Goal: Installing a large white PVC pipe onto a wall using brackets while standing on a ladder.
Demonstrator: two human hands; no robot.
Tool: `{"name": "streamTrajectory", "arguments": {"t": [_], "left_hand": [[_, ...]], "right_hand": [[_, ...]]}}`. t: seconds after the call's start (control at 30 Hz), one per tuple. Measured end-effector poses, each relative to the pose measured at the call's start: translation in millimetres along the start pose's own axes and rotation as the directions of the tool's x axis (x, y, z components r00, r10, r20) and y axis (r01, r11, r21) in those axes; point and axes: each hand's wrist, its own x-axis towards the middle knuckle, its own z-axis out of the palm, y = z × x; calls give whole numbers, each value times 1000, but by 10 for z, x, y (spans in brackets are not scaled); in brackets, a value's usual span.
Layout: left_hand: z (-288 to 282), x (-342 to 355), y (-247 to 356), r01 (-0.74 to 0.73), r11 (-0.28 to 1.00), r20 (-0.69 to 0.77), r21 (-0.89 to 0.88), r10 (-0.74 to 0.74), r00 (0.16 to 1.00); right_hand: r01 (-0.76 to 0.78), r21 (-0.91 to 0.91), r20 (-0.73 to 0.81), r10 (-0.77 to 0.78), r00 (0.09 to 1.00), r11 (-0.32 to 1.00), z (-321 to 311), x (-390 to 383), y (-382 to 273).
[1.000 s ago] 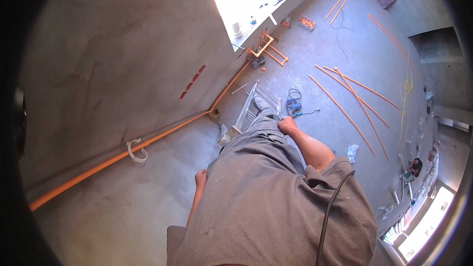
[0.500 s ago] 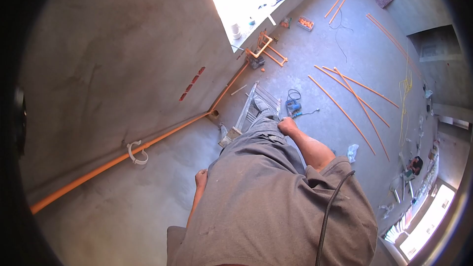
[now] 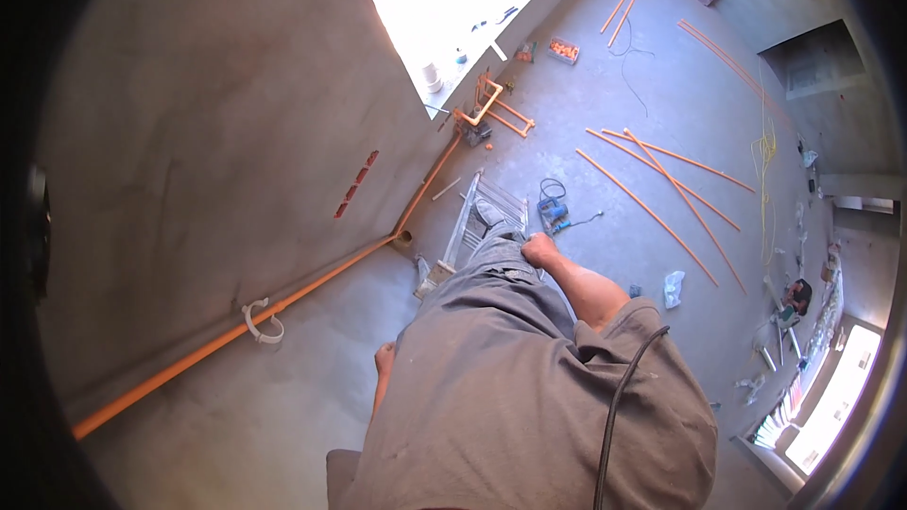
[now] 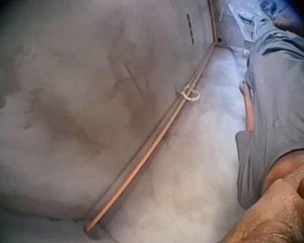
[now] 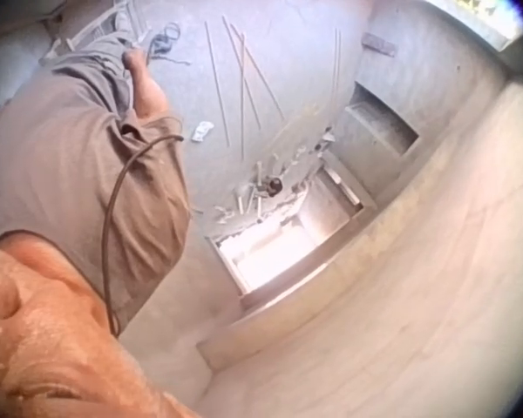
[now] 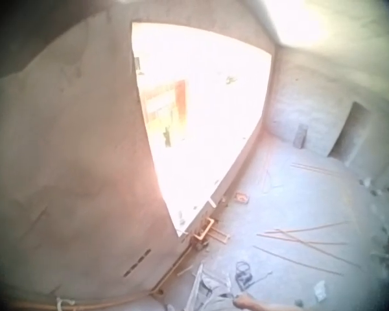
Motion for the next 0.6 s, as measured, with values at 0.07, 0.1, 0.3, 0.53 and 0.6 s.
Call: {"name": "streamTrajectory", "arguments": {"t": [0.07, 0.1, 0.3, 0.53, 0.6], "left_hand": [[12, 77, -92, -60, 998, -15, -16, 60, 998], [15, 87, -62, -115, 993, -30, -35, 114, 993], [-12, 136, -92, -77, 996, 31, 54, 76, 997], [-9, 36, -48, 8, 999, -3, -35, -8, 1000], [-6, -24, 31, 30, 995, -9, -92, -31, 999]], "right_hand": [[3, 10, -18, -3, 1000, 1000, 32, 17, 29], [30, -10, -54, -31, 998, 999, 61, 37, 49], [0, 22, -16, 0, 1000, 1000, 60, 69, 35], [52, -87, -92, -60, 994, 995, 116, 163, 61], [51, -72, -34, -54, 998, 996, 77, 120, -12]]}}
